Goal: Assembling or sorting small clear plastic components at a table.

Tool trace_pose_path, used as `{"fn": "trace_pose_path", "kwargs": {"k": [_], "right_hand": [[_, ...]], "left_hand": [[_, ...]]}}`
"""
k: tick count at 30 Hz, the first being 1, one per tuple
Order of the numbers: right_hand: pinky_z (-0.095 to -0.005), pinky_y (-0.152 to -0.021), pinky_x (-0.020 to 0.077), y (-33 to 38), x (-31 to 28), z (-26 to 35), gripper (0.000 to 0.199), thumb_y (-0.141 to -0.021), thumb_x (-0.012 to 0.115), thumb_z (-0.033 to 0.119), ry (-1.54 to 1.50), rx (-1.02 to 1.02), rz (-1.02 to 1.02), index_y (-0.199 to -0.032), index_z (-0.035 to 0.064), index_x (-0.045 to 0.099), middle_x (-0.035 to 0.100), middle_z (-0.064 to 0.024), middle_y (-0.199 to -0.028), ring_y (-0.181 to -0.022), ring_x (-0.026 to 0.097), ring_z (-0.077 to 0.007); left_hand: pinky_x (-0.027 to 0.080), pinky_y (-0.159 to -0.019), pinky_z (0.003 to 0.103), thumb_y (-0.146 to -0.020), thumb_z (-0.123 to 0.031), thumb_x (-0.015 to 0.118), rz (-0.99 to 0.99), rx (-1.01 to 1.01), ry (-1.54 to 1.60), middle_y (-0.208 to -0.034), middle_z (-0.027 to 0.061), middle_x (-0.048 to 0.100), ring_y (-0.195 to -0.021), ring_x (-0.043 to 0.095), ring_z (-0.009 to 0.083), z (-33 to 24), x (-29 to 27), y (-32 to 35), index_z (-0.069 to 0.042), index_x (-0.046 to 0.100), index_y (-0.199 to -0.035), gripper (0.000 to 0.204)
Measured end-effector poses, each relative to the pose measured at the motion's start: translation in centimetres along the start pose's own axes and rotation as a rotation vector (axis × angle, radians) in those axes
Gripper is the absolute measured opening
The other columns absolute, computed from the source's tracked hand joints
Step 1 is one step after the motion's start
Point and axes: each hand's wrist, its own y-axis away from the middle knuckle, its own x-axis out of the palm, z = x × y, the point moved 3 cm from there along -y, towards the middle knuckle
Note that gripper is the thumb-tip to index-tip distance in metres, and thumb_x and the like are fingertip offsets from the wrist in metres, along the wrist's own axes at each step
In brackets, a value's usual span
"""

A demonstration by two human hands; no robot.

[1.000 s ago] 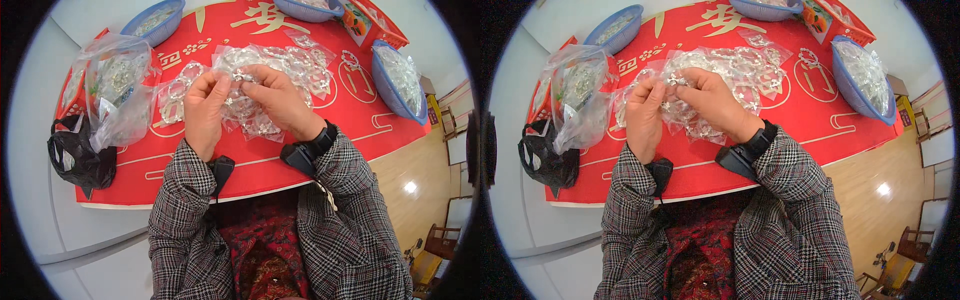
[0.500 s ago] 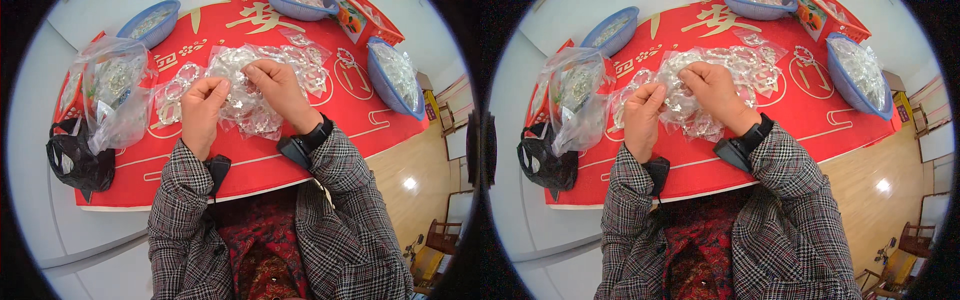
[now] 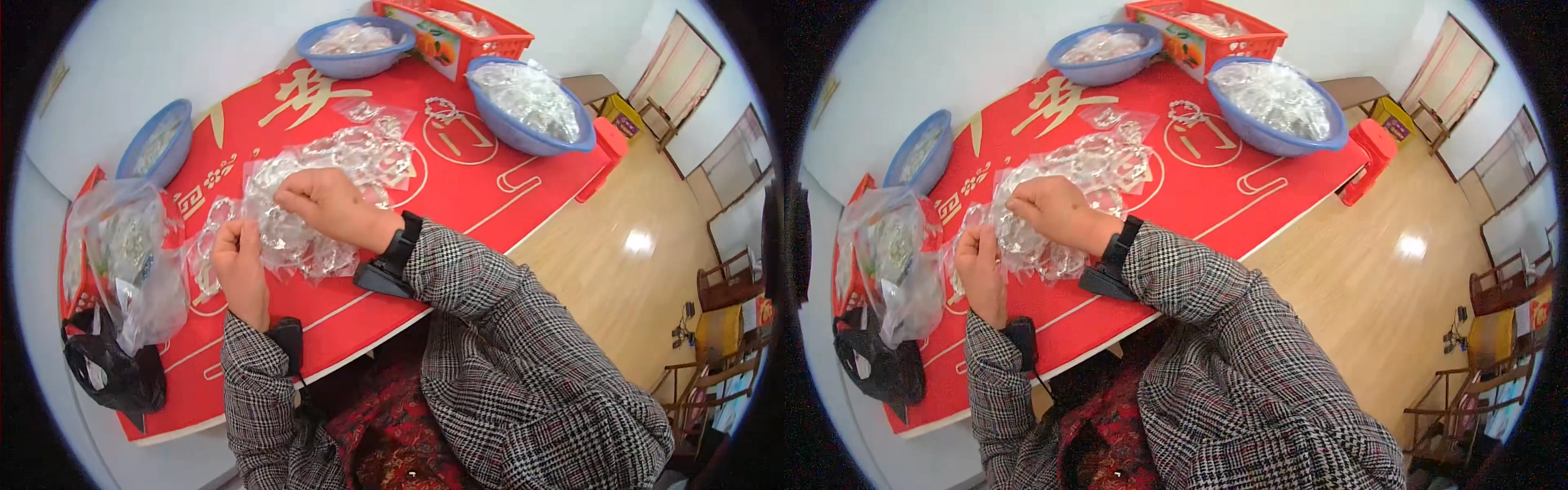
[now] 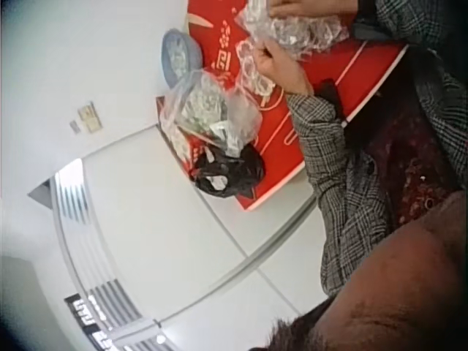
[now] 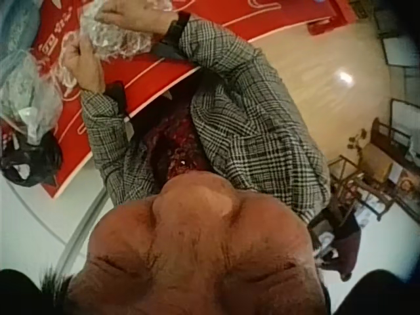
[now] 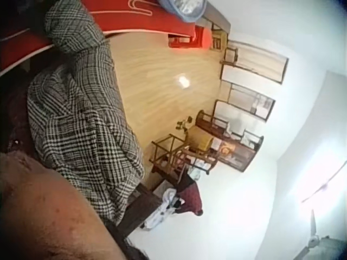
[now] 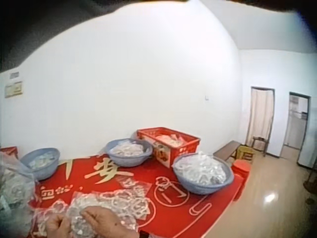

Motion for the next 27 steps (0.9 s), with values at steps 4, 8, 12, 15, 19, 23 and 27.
{"fn": "trace_pose_path", "kwargs": {"k": [4,8,12,15,19,23,27], "right_hand": [[-0.0259,-0.054,0.0422,-0.2,-0.6,-0.6,0.014,-0.079,0.059,0.012,-0.179,0.069,-0.027,-0.078,-0.0018,0.060,0.057,-0.0058,-0.062,-0.058,0.050,-0.0083],[-0.0240,-0.053,0.0413,0.0,-0.6,-0.3,0.013,-0.080,0.060,0.011,-0.271,0.129,-0.012,-0.077,-0.0022,0.060,0.057,-0.0022,-0.062,-0.059,0.049,-0.0057],[-0.0237,-0.053,0.0412,0.1,-0.7,1.0,0.016,-0.081,0.059,0.014,-0.344,0.123,0.005,-0.077,-0.0018,0.061,0.057,-0.0004,-0.064,-0.060,0.049,-0.0051],[-0.0225,-0.051,0.0395,-0.5,-5.2,0.5,0.019,-0.083,0.058,0.017,-0.065,0.079,-0.175,-0.075,-0.0008,0.060,0.055,0.0011,-0.063,-0.060,0.048,-0.0047],[-0.0218,-0.046,0.0339,0.3,-16.6,0.5,0.026,-0.085,0.056,0.025,0.064,0.308,-0.370,-0.072,0.0019,0.059,0.050,0.0036,-0.060,-0.054,0.041,-0.0042],[-0.0224,-0.045,0.0307,1.6,-28.5,-2.4,0.028,-0.084,0.057,0.027,0.261,0.312,-0.537,-0.073,0.0013,0.060,0.048,0.0041,-0.059,-0.051,0.038,-0.0046],[-0.0219,-0.045,0.0318,2.8,-38.2,-3.8,0.025,-0.083,0.058,0.025,0.369,0.458,-0.534,-0.081,-0.0002,0.059,0.050,0.0023,-0.063,-0.051,0.040,-0.0050]], "left_hand": [[0.031,-0.053,0.018,-0.087,-0.012,0.052,0.074,-0.014,-0.010,-0.066,-0.0047,0.046,-0.058,0.038,0.0029,0.5,0.1,-0.6,-0.005,0.052,-0.079,0.011],[0.031,-0.053,0.018,-0.088,-0.015,0.052,0.121,-0.020,0.042,-0.065,-0.0041,0.046,-0.057,0.039,0.0037,0.6,0.3,-0.7,-0.006,0.051,-0.078,0.013],[0.032,-0.053,0.018,-0.088,-0.014,0.052,0.112,0.015,0.209,-0.065,-0.0042,0.046,-0.058,0.038,0.0031,0.4,0.0,-0.4,-0.005,0.053,-0.081,0.012],[0.031,-0.053,0.017,-0.089,-0.016,0.052,0.120,0.043,0.241,-0.064,-0.0043,0.045,-0.057,0.038,0.0030,0.2,-0.4,-0.1,-0.005,0.052,-0.081,0.013],[0.030,-0.050,0.017,-0.089,-0.016,0.051,-0.108,0.026,0.201,-0.063,-0.0046,0.044,-0.055,0.037,0.0028,0.2,-2.7,-0.6,-0.006,0.052,-0.080,0.014],[0.028,-0.048,0.017,-0.089,-0.016,0.051,-0.206,0.014,0.131,-0.062,-0.0050,0.042,-0.053,0.036,0.0021,-0.4,-3.7,-0.2,-0.007,0.051,-0.077,0.016],[0.027,-0.046,0.018,-0.089,-0.019,0.051,-0.181,0.095,0.100,-0.059,-0.0049,0.041,-0.052,0.035,0.0028,0.5,-4.0,-0.6,-0.008,0.050,-0.075,0.018]]}}
